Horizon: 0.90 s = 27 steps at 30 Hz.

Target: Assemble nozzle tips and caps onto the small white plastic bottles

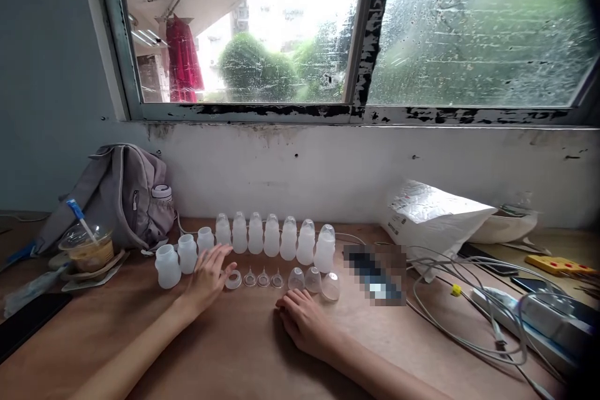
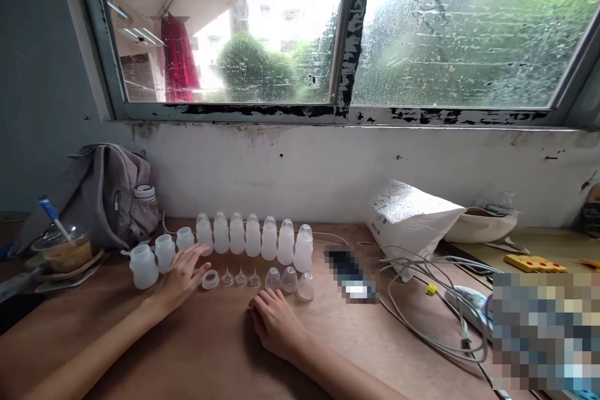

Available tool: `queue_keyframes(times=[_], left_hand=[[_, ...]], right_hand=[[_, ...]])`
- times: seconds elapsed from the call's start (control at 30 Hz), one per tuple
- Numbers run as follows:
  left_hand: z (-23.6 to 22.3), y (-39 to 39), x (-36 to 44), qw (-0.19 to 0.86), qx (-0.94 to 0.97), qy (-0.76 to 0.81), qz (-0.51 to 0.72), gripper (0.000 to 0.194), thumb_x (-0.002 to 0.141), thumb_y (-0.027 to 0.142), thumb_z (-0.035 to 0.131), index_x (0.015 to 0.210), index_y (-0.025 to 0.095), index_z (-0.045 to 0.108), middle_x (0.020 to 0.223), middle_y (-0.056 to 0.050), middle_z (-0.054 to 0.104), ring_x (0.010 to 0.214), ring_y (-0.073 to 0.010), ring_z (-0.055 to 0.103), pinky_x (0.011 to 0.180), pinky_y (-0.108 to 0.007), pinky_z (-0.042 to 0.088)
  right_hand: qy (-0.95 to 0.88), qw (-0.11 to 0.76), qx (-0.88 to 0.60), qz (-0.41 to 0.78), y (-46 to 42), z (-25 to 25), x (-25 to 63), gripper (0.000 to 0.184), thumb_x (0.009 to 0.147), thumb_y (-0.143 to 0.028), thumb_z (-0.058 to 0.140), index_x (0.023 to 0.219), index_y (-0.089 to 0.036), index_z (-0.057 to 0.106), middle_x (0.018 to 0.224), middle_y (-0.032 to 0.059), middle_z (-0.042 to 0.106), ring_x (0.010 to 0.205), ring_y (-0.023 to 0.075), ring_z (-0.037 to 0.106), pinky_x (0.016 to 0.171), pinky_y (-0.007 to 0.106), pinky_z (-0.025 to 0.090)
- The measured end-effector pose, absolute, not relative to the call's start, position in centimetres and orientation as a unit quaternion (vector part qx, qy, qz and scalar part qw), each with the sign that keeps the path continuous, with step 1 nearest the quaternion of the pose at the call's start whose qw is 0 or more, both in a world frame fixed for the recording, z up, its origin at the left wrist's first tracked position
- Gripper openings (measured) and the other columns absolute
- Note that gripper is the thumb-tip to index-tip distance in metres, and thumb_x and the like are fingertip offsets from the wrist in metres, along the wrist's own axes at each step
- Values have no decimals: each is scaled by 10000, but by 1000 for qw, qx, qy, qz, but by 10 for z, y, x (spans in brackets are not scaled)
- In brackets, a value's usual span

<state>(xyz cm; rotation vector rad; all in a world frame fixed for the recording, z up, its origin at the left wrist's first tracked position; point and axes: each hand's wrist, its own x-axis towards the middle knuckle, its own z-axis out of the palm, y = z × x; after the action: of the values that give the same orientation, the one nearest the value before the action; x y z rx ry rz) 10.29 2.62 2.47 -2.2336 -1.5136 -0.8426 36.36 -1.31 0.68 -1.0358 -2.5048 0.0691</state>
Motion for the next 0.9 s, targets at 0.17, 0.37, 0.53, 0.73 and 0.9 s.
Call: queue_keyframes(times=[0.17, 0.37, 0.53, 0.73, 0.9], left_hand=[[74, 74, 91, 240, -701, -578, -343, 395, 836, 374, 366, 1181, 190, 421, 1177, -93, 504, 1120, -244, 410, 926, -387, 299], [79, 106, 88, 206, -687, -627, -305, 276, 809, 374, 398, 994, 220, 532, 1034, -66, 594, 1054, -256, 462, 920, -427, 276], [75, 109, 90, 170, -690, -622, -328, 255, 809, 356, 404, 969, 180, 496, 855, -70, 609, 837, -226, 550, 807, -372, 386], [95, 105, 81, 198, -711, -533, -414, 238, 805, 340, 451, 1003, 210, 473, 914, -55, 577, 888, -214, 530, 841, -374, 396], [102, 77, 77, 199, -760, -358, -504, 316, 756, 218, 541, 1059, 235, 454, 959, -46, 558, 921, -203, 533, 840, -371, 425]], right_hand=[[-910, 216, -349, 64, -4, 9, 367, 166, 791, -111, 389, 880, -182, 509, 852, 51, 534, 787, 166, 457, 714, 288, 350], [-904, 247, -331, 109, 3, 6, 374, 184, 763, -94, 389, 865, -198, 501, 838, 44, 544, 773, 169, 467, 699, 286, 378], [-913, 237, -323, 75, 11, -1, 373, 211, 720, -67, 406, 856, -197, 502, 806, 45, 559, 750, 176, 486, 672, 292, 398], [-906, 233, -348, 57, 16, -2, 369, 178, 768, -81, 384, 827, -200, 503, 741, 42, 565, 686, 166, 506, 630, 286, 406], [-872, 287, -383, 101, 8, 8, 366, 185, 788, -98, 378, 863, -212, 503, 767, 36, 575, 693, 148, 516, 631, 255, 414]])
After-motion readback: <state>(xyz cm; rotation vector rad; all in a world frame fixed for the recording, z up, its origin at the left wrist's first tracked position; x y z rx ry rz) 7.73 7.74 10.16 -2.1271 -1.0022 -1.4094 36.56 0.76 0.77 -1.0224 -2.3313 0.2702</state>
